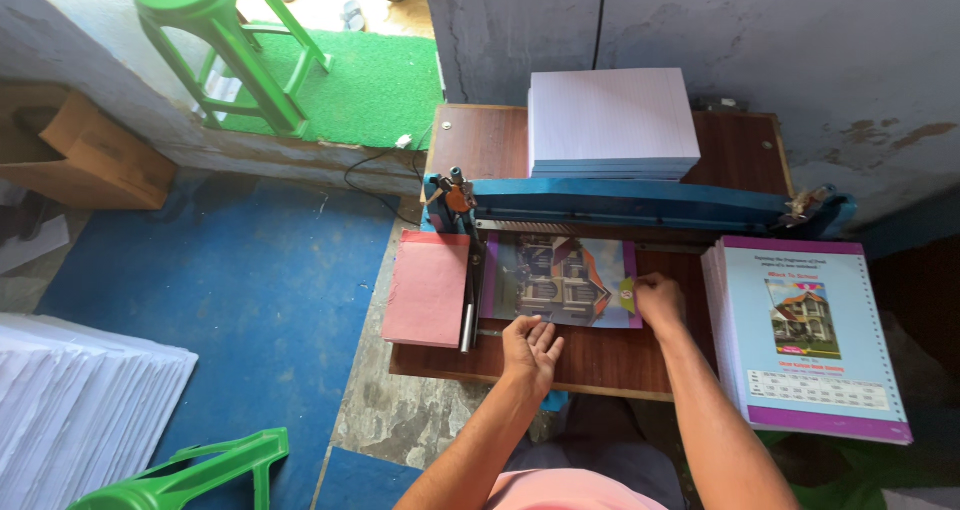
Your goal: The person places lined paper sheets into a manual binding machine, secures them, and staples the edges to form notebooks. The person then places the finished notebooks into a stack on the right side of the table.
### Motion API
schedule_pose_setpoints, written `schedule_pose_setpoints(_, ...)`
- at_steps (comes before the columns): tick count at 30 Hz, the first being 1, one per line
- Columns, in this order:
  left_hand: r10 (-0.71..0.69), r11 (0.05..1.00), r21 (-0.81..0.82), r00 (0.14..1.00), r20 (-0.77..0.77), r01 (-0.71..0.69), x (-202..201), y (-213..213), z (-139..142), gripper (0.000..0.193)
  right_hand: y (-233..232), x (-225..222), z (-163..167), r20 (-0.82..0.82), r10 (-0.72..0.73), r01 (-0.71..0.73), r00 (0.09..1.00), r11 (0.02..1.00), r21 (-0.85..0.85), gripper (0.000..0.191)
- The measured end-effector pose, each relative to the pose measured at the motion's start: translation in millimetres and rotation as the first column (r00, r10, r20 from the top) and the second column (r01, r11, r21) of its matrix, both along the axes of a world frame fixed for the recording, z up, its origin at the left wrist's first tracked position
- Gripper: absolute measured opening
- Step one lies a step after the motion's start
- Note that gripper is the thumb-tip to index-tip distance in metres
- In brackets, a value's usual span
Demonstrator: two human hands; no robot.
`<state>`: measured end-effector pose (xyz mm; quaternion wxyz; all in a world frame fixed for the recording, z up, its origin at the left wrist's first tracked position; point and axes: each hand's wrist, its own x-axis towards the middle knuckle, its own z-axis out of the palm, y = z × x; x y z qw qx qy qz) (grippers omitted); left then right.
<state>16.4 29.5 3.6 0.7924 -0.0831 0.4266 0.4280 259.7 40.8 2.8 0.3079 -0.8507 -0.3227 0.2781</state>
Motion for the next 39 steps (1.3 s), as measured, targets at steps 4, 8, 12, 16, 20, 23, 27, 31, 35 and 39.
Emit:
schedule_pose_setpoints(4,0.002,1.000,0.010,1.000,-0.005,-0.002,-1,-1,-3,0.095,3,-4,2,0.014,-0.029,0.030,0.999,0.995,-0.099,0.026)
schedule_pose_setpoints(8,0.003,1.000,0.001,1.000,-0.020,-0.003,0,-1,-1,0.094,3,-3,3,0.063,0.015,-0.011,0.998,0.998,-0.059,0.025)
schedule_pose_setpoints(12,0.007,1.000,0.000,1.000,-0.025,-0.007,-1,-3,4,0.092,3,-4,4,0.054,0.025,-0.021,0.998,0.998,-0.065,0.025)
schedule_pose_setpoints(16,-0.007,1.000,0.003,0.999,-0.047,0.007,0,-2,4,0.092,4,-4,4,0.037,0.016,-0.013,0.999,0.996,-0.090,0.026)
schedule_pose_setpoints(20,-0.005,0.999,0.031,0.999,-0.041,0.006,3,0,0,0.091,3,-3,3,0.054,0.015,-0.010,0.998,0.996,-0.089,0.026)
schedule_pose_setpoints(23,-0.028,1.000,0.003,0.997,-0.069,0.028,3,0,-4,0.092,6,-5,4,0.048,0.025,-0.022,0.999,0.997,-0.068,0.027)
schedule_pose_setpoints(27,-0.017,1.000,0.025,0.999,-0.051,0.018,0,-1,-7,0.091,4,-7,6,0.023,-0.019,0.021,1.000,0.997,-0.079,0.029)
schedule_pose_setpoints(31,-0.023,0.999,0.024,0.999,-0.040,0.024,-2,0,-5,0.091,5,-8,9,0.032,-0.021,0.023,0.999,0.996,-0.081,0.030)
schedule_pose_setpoints(35,-0.030,0.999,0.027,0.999,-0.028,0.031,-6,0,-4,0.089,6,-6,9,0.007,-0.005,0.006,1.000,0.996,-0.094,0.031)
schedule_pose_setpoints(39,-0.049,0.998,0.047,0.999,-0.021,0.050,-11,0,-10,0.085,9,-6,10,-0.039,-0.019,0.014,0.999,0.992,-0.125,0.031)
